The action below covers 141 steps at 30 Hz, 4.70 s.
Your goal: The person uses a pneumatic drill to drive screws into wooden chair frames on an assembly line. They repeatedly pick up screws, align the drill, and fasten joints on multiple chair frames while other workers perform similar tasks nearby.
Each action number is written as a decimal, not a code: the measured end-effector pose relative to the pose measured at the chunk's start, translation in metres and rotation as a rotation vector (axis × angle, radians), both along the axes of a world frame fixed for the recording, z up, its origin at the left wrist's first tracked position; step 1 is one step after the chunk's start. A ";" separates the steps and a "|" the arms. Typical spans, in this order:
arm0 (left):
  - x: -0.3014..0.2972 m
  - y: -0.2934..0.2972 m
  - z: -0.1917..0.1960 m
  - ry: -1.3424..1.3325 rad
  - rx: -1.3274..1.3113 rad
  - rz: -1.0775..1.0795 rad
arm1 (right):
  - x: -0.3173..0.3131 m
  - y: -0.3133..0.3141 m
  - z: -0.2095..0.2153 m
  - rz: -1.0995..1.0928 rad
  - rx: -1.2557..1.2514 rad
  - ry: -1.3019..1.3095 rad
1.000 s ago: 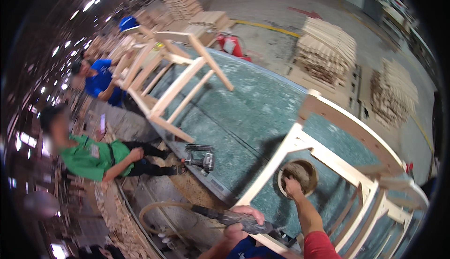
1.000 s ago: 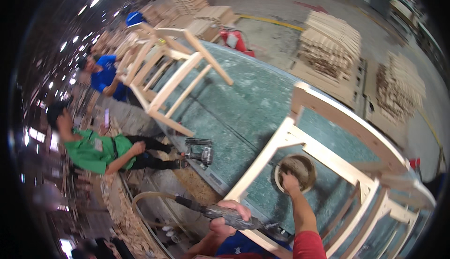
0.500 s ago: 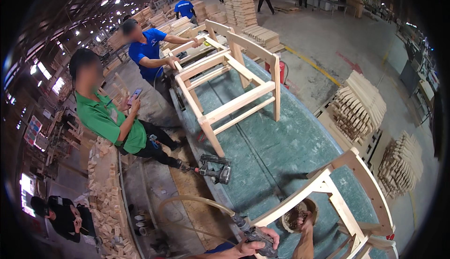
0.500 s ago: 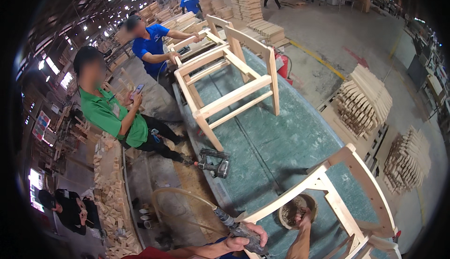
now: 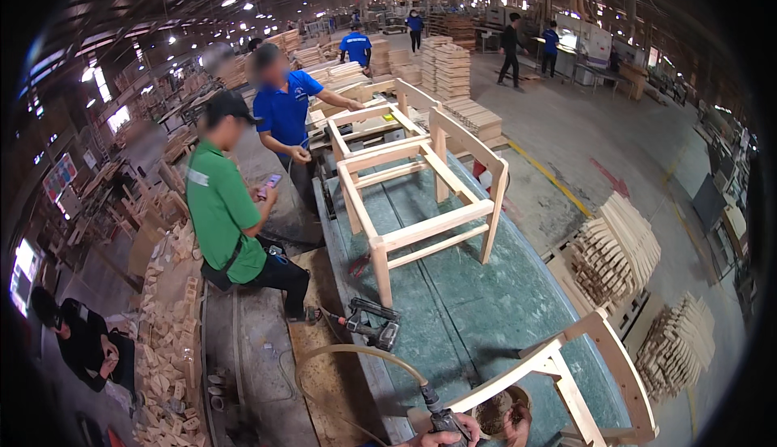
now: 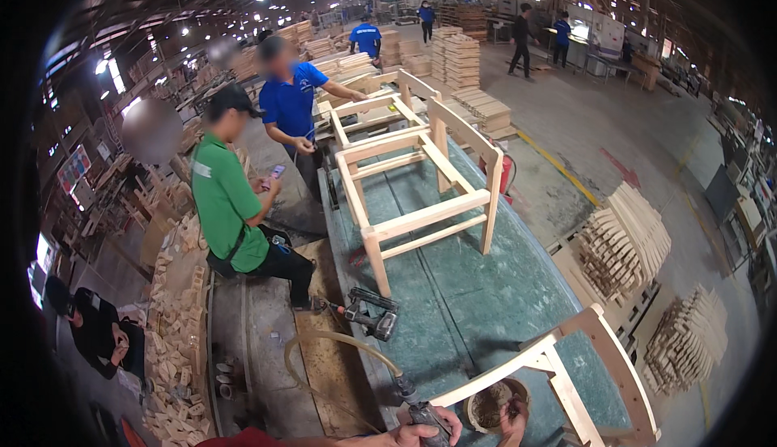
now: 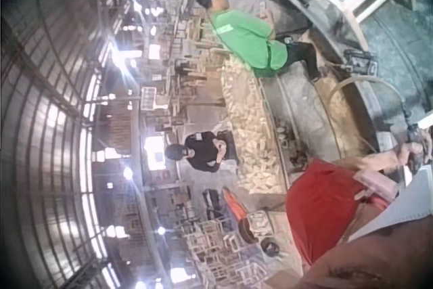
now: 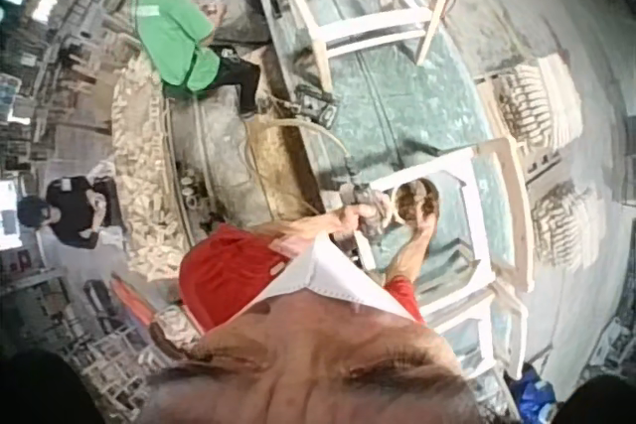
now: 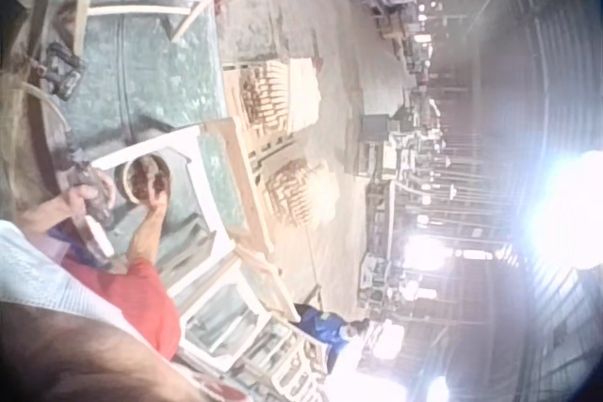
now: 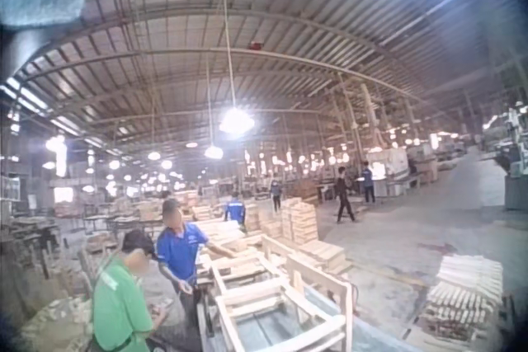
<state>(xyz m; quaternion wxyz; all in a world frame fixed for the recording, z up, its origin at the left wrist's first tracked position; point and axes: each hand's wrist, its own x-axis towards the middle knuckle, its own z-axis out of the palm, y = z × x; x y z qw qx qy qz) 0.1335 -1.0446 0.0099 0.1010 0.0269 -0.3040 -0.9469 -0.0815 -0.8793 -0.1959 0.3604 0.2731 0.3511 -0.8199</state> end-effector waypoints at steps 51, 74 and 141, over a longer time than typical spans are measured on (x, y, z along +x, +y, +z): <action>0.014 -0.008 0.025 0.045 -0.145 0.063 | 0.050 0.019 0.190 0.258 0.178 0.258; 0.025 0.125 0.130 0.614 -0.239 0.464 | 0.175 0.085 0.287 -0.264 -0.200 0.157; -0.031 0.198 -0.023 -0.561 0.276 0.184 | 0.093 0.264 0.202 -0.914 0.127 0.421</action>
